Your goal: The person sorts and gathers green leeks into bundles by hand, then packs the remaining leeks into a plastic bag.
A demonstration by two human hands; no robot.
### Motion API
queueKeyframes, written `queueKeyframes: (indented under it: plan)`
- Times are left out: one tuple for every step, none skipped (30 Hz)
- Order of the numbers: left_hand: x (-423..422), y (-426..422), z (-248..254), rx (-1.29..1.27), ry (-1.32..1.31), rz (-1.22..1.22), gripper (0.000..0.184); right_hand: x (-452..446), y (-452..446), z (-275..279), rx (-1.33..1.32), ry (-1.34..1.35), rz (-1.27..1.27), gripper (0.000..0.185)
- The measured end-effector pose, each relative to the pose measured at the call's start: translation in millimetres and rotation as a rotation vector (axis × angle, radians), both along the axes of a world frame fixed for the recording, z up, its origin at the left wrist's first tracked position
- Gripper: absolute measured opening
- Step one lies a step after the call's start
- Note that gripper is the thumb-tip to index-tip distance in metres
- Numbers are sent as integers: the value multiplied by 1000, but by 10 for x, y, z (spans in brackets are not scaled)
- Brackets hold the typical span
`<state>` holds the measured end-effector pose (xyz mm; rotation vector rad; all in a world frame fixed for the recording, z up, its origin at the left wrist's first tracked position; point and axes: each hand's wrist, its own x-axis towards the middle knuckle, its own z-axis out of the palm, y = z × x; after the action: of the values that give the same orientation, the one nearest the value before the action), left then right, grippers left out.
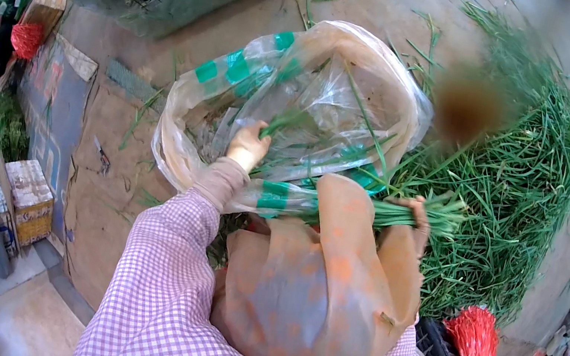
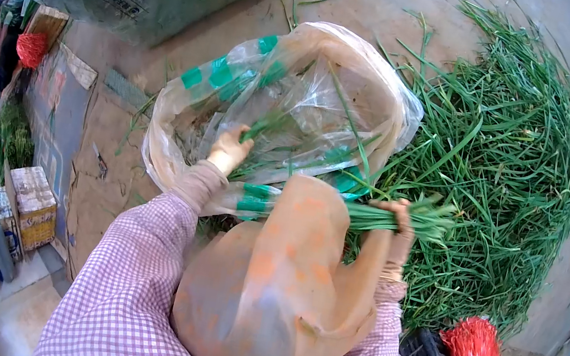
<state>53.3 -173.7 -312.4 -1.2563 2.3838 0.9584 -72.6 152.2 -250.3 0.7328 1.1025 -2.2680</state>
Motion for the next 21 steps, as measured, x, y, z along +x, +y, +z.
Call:
queueKeyframes:
  plan:
    - [-22, -96, 24, -24, 110, 17, 43, -124, 178, -4, -43, 106, -34, 12]
    - [-50, -185, 45, -49, 224, 33, 44, -256, 350, -5, -88, 215, -70, 10]
    - [-84, -241, 46, -185, 348, -10, 38, -339, 447, 91, -95, 213, -140, 10]
    - [-152, -324, 64, -201, 362, -20, 38, -412, 532, 221, -106, 213, -208, 13]
    - [-242, -423, 90, 82, 428, 66, 32, -477, 617, 287, -60, 270, -245, 14]
    - [-321, -487, 149, 369, 485, 146, 26, -548, 720, 330, -12, 326, -284, 16]
    - [-459, -297, 683, 587, 662, 142, 19, -658, 856, 315, -125, 412, -278, 20]
    - [-537, -232, 888, 582, 675, 117, 19, -744, 914, 370, -209, 472, -333, 24]
    - [-630, -177, 1042, 755, 766, 135, 20, -815, 971, 441, -280, 490, -289, 27]
    - [-738, -123, 1183, 934, 850, 149, 21, -865, 942, 610, -349, 513, -245, 29]
    - [-848, -66, 1334, 1032, 880, 120, 25, -878, 883, 756, -281, 555, -220, 27]
    - [-961, 6, 1510, 1033, 893, 80, 25, -888, 774, 939, -159, 564, -235, 21]
    - [-1061, 94, 1687, 1144, 914, 19, 28, -897, 662, 1103, -80, 619, -229, 16]
    - [-1150, 205, 1864, 1260, 927, -46, 31, -890, 561, 1267, 4, 671, -226, 12]
    - [-1238, 316, 2033, 1321, 930, -123, 35, -863, 429, 1423, 101, 733, -199, 8]
    - [-1319, 450, 2200, 1330, 930, -174, 35, -817, 325, 1612, 202, 795, -177, 6]
    - [-1395, 585, 2344, 1398, 919, -244, 36, -750, 243, 1843, 276, 830, -114, 6]
    - [-1451, 730, 2499, 1467, 903, -314, 36, -680, 174, 2062, 353, 859, -50, 7]
    - [-1462, 911, 2719, 1441, 869, -360, 37, -619, 136, 2229, 318, 867, -39, 9]
    - [-1499, 1029, 2823, 1457, 859, -406, 37, -564, 125, 2369, 287, 872, -27, 12]
    - [-1530, 1136, 2896, 1451, 837, -506, 38, -532, 129, 2487, 271, 905, -18, 14]
